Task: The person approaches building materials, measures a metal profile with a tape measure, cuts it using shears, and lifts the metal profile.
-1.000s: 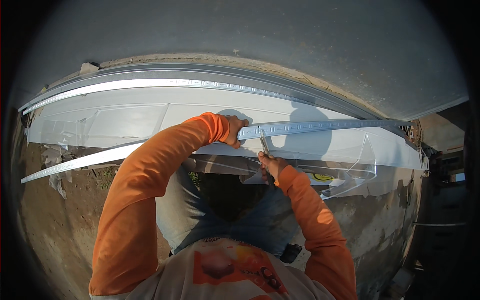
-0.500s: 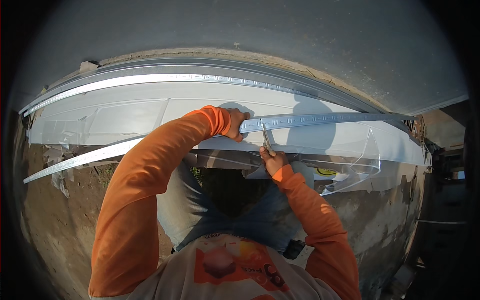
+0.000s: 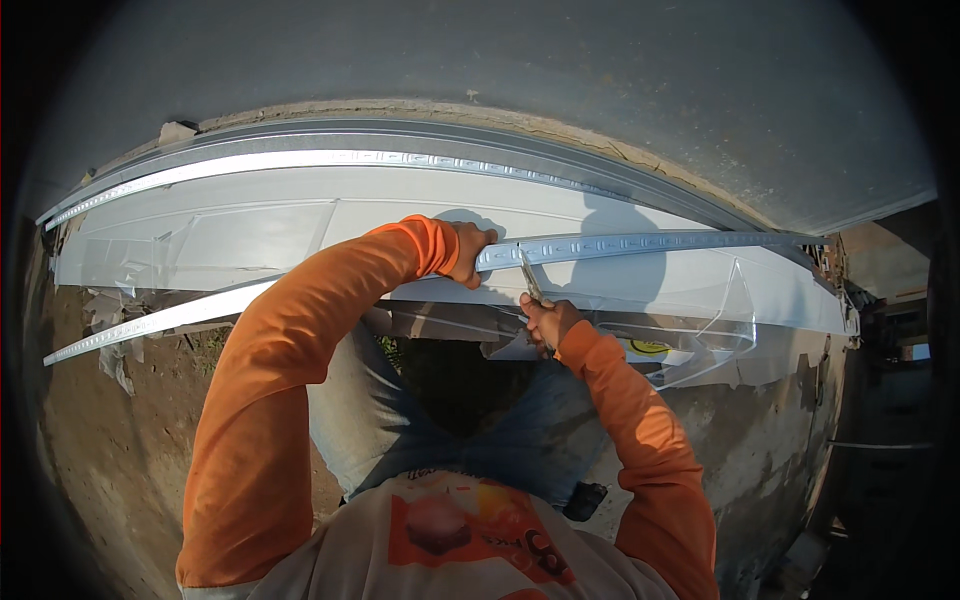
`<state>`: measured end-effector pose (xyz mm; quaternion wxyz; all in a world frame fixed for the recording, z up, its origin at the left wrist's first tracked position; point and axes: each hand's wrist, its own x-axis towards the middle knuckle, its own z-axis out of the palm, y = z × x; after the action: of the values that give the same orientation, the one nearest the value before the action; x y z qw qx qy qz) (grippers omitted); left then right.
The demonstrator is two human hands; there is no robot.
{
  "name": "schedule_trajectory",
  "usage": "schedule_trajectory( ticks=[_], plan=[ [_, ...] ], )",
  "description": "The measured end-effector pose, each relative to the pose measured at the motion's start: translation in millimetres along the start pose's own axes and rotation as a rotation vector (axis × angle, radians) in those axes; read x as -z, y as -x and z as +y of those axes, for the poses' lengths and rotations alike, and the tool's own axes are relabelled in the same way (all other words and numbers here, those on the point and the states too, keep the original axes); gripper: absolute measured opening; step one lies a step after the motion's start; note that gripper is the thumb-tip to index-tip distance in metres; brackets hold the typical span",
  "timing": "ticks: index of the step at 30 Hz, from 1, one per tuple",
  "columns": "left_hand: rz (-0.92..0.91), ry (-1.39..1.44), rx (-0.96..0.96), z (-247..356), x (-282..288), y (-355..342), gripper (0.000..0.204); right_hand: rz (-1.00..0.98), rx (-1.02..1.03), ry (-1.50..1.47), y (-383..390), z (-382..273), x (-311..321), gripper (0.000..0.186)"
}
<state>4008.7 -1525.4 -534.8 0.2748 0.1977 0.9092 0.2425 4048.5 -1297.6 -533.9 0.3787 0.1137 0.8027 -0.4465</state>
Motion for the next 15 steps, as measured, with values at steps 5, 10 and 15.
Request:
schedule_trajectory(
  ticks=[5, 10, 15],
  plan=[
    [-0.003, -0.018, 0.023, -0.1, 2.9, 0.8, 0.060, -0.066, -0.047, 0.098, 9.4, -15.1, 6.4, 0.047],
    [0.005, -0.017, 0.007, 0.6, 4.1, 2.8, 0.060, 0.015, 0.248, 0.009, -21.2, 37.8, -15.2, 0.052],
    [-0.019, -0.049, -0.016, 7.1, 9.1, -0.4, 0.062, 0.176, 0.407, 0.118, -51.7, 71.9, -21.9, 0.053]
  ],
)
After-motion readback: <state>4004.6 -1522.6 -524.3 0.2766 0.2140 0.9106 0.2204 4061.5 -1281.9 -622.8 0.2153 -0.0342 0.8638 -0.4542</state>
